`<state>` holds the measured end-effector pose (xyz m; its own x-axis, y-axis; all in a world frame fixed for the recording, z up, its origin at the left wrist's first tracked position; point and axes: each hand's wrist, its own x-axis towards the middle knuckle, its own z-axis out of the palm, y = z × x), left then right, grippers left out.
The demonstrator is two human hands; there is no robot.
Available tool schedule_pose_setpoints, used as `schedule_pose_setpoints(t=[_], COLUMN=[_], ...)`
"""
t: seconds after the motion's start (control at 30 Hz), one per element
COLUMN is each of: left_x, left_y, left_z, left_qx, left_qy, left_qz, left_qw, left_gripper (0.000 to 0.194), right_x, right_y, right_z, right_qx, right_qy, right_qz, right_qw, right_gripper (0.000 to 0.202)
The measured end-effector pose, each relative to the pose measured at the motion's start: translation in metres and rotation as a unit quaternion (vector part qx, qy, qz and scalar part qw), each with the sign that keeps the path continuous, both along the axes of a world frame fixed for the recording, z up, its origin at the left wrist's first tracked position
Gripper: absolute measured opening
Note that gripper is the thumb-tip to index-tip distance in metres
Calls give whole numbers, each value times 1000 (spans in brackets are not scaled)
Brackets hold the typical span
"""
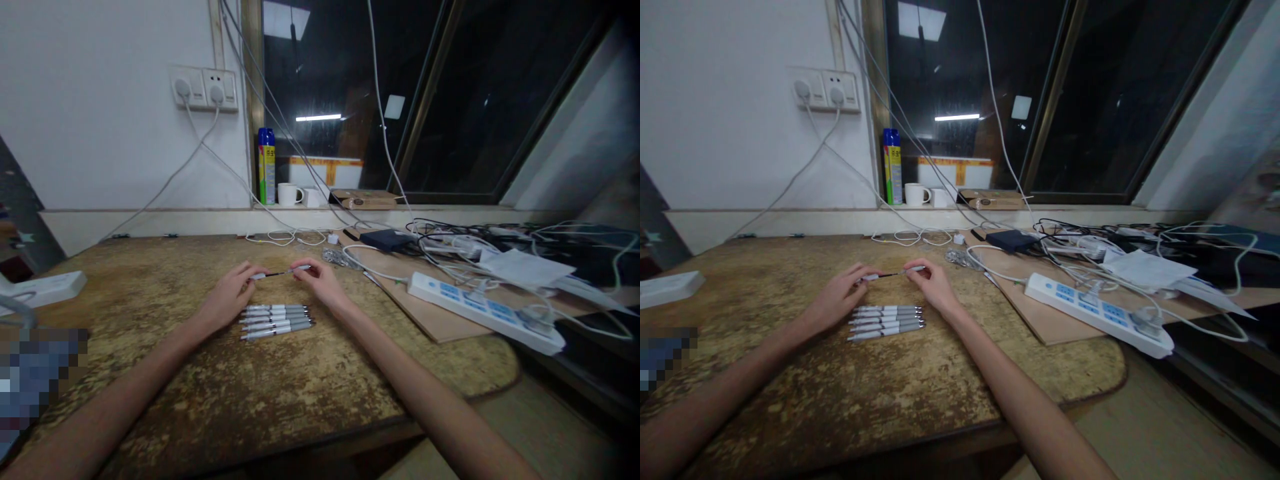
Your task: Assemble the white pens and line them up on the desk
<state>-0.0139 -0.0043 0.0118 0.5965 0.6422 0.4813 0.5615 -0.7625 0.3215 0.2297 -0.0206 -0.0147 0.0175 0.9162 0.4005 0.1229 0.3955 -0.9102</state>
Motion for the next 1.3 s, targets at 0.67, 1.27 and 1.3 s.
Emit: schedule_pose_setpoints(t=[0.67,1.27,1.3], left_x=[-11,-19,-20], left_y=[-4,0,1], left_z=[-8,-3,-4], left_qx=[-1,-16,-20], left_qy=[16,-44,-46], left_qz=[-24,41,50], left_qw=[1000,998,998], left_gripper=[40,38,38], right_x=[-8,15,19], right_y=[-5,5,5], right_z=[-10,-6,-5], right_qx=[16,4,3], right_qy=[-107,-71,-70], right_qz=[27,-5,-9], right_qw=[994,997,998], right_gripper=[31,32,32])
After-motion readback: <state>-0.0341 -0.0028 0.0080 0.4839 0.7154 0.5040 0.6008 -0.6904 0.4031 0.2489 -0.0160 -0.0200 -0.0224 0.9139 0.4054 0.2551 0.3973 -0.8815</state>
